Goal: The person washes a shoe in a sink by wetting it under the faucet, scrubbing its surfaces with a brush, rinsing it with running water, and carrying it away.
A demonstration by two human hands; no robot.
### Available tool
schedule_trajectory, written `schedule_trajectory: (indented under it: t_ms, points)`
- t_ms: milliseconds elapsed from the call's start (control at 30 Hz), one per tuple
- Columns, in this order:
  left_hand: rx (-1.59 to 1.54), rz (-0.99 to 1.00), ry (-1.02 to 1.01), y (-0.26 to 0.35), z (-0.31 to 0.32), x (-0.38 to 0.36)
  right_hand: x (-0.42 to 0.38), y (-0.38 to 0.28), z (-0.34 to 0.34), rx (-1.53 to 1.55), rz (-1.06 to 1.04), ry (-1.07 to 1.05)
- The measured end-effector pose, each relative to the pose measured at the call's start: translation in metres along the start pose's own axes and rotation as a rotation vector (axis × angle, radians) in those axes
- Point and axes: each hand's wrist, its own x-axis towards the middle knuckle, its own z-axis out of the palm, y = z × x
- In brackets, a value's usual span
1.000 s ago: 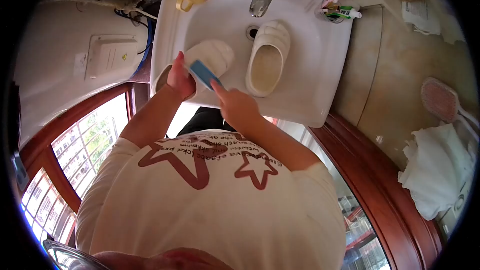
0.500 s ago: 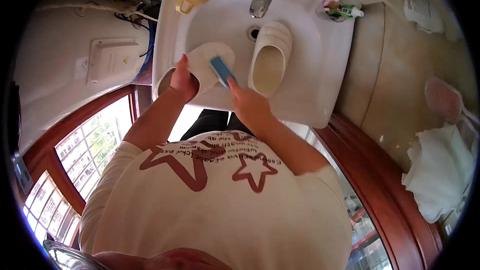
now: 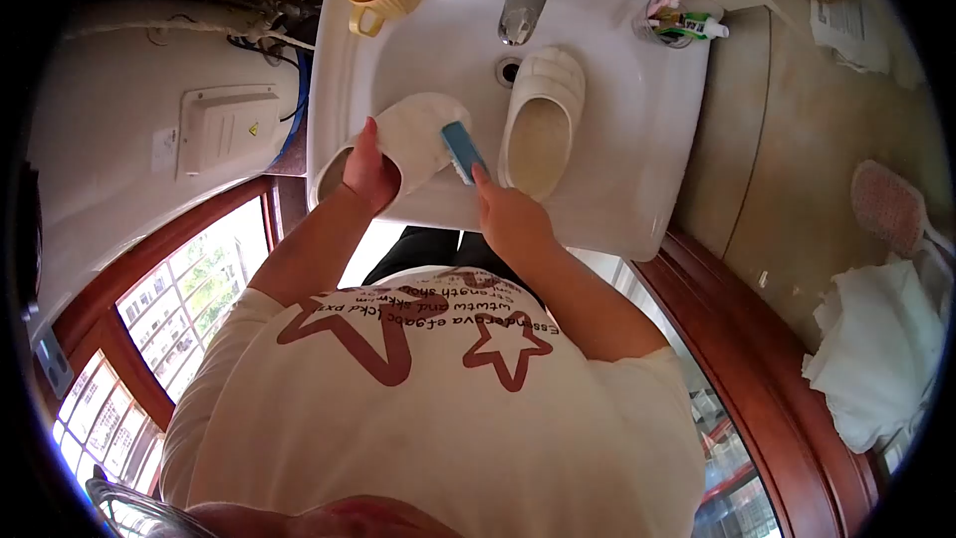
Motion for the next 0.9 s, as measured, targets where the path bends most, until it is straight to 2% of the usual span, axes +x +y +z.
schedule_trajectory:
  t_ms: [67,100,200,267,333,400,500,533,567,667,767,833,900]
  points:
    - [-0.004,-0.002,0.029,-0.002,-0.004,0.0,0.023,-0.001,0.007,0.061,-0.049,0.083]
    - [0.029,0.007,-0.013,-0.003,-0.007,0.001,0.039,-0.003,0.009,0.121,-0.095,0.168]
    - [0.047,0.014,-0.115,0.001,-0.012,0.009,0.105,-0.031,-0.001,0.294,-0.171,0.223]
    - [0.036,-0.007,-0.155,0.001,-0.016,0.007,0.094,-0.027,-0.001,0.29,-0.203,0.211]
    - [0.018,-0.025,-0.043,0.001,-0.007,0.001,0.058,-0.021,-0.007,0.28,-0.226,0.204]
    - [0.015,-0.006,-0.021,0.0,-0.003,0.0,0.009,-0.018,-0.023,0.181,-0.227,-0.028]
    - [0.053,0.007,0.032,-0.002,-0.008,0.0,0.008,-0.039,-0.027,0.016,-0.174,0.049]
    - [0.088,0.018,0.037,-0.001,-0.007,0.002,0.029,-0.038,-0.011,0.024,-0.27,0.203]
    - [0.093,0.022,0.03,-0.001,-0.005,0.002,0.051,-0.051,-0.013,0.024,-0.272,0.212]
    - [0.079,0.008,-0.067,-0.001,-0.005,-0.001,0.081,-0.072,-0.021,0.031,-0.189,0.18]
    - [0.032,-0.014,-0.044,-0.004,-0.01,0.0,0.05,-0.053,-0.028,0.043,-0.273,0.166]
    - [-0.016,-0.055,-0.084,-0.006,-0.013,0.004,0.022,-0.017,-0.027,0.122,-0.202,0.049]
    - [0.069,-0.032,0.033,-0.018,-0.017,0.001,-0.003,-0.008,-0.053,0.1,-0.119,-0.017]
